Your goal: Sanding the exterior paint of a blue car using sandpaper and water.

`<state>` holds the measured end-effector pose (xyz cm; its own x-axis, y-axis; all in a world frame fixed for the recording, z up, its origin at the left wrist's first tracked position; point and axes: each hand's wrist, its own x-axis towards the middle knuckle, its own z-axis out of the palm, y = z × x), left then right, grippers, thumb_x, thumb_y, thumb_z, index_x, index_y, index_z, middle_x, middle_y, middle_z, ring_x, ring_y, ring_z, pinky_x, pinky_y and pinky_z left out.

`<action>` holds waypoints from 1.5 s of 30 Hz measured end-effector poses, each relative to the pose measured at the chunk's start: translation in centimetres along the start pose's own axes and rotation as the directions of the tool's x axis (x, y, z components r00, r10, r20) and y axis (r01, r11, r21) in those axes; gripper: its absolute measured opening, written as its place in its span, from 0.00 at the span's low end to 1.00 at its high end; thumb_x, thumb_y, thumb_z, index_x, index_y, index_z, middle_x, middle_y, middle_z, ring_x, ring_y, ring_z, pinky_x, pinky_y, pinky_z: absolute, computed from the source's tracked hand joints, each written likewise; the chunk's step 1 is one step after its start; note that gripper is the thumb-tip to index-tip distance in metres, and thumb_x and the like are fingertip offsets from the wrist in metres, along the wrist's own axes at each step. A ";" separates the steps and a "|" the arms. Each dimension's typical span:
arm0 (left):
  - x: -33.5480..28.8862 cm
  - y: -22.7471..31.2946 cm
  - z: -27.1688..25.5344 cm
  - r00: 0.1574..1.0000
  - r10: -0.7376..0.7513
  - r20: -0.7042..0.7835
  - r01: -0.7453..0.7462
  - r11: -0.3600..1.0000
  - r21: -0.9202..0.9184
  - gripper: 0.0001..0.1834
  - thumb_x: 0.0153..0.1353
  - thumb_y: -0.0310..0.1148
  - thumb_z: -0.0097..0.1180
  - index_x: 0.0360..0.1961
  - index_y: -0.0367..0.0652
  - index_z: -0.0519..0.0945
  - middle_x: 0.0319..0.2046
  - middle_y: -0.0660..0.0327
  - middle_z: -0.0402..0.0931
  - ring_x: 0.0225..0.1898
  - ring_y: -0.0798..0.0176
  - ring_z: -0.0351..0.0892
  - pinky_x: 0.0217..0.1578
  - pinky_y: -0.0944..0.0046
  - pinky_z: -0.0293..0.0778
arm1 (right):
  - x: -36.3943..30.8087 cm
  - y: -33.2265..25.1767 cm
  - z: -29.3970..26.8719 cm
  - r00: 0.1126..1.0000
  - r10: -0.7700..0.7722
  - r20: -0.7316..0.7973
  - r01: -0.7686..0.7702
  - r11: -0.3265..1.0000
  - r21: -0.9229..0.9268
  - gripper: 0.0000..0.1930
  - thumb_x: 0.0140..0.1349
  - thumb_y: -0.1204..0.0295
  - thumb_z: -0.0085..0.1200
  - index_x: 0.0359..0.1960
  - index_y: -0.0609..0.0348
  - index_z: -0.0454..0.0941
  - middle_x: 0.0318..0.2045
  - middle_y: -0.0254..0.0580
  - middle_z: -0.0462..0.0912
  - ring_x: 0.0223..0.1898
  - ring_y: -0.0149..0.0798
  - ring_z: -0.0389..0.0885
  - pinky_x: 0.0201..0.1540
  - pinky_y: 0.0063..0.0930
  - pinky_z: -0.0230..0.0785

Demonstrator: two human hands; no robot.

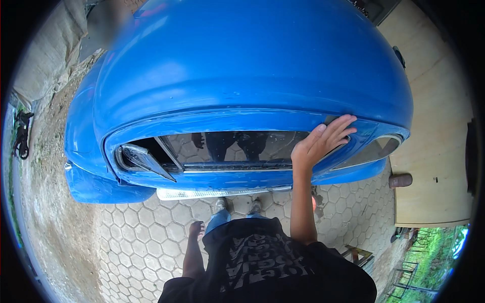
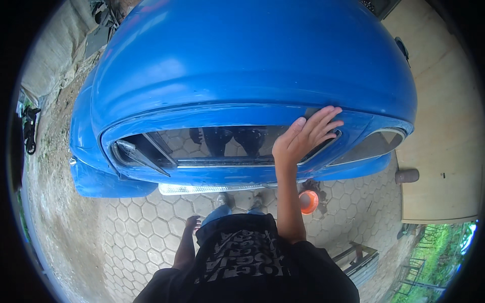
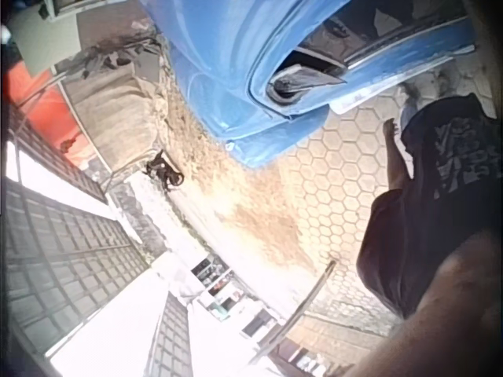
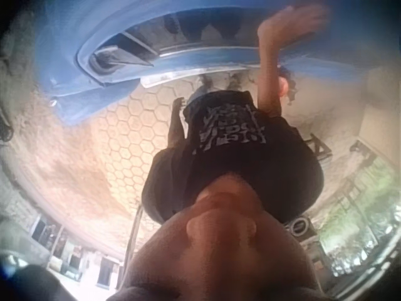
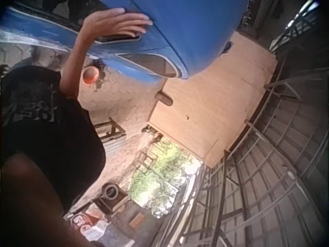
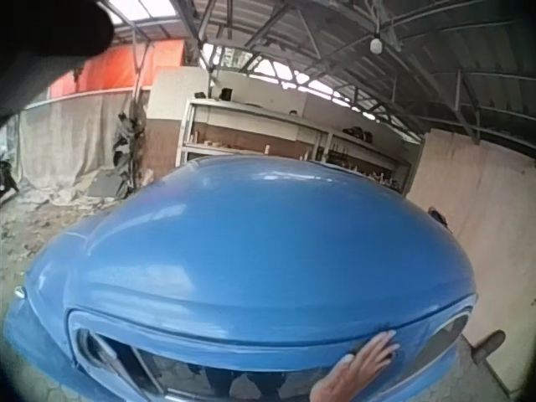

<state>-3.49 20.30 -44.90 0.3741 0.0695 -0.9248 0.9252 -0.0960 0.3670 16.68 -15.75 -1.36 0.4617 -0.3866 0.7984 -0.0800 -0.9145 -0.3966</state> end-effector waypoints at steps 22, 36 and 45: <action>2.7 4.5 -4.1 0.997 0.014 0.074 -0.030 0.974 0.222 0.16 0.58 0.45 0.51 0.44 0.50 0.77 0.31 0.59 0.77 0.28 0.61 0.75 0.32 0.56 0.71 | -4.7 -3.6 4.4 0.956 -0.279 -0.089 0.272 0.959 -0.081 0.30 0.68 0.58 0.25 0.67 0.62 0.46 0.69 0.56 0.39 0.70 0.56 0.26 0.65 0.59 0.14; 2.7 2.9 -3.8 0.997 -0.032 0.072 0.012 0.966 0.259 0.16 0.60 0.40 0.47 0.48 0.50 0.77 0.30 0.57 0.79 0.24 0.62 0.76 0.23 0.62 0.71 | -3.3 -3.1 2.3 0.992 -0.114 -0.048 0.111 0.992 -0.067 0.28 0.67 0.63 0.30 0.68 0.59 0.48 0.69 0.53 0.42 0.70 0.57 0.30 0.66 0.58 0.18; 2.2 -0.7 -6.8 0.974 -0.014 0.227 -0.101 0.869 0.484 0.19 0.60 0.39 0.48 0.52 0.51 0.74 0.29 0.59 0.77 0.24 0.66 0.75 0.23 0.62 0.70 | -1.3 1.3 0.6 0.985 -0.168 0.035 0.171 0.980 -0.106 0.38 0.61 0.38 0.33 0.67 0.48 0.54 0.69 0.39 0.49 0.70 0.45 0.43 0.67 0.58 0.22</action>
<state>-2.91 27.33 -46.56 0.3374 -0.1561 -0.9283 0.7360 -0.5711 0.3636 16.49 -16.39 -3.13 0.4988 -0.2227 0.8376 -0.0928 -0.9746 -0.2038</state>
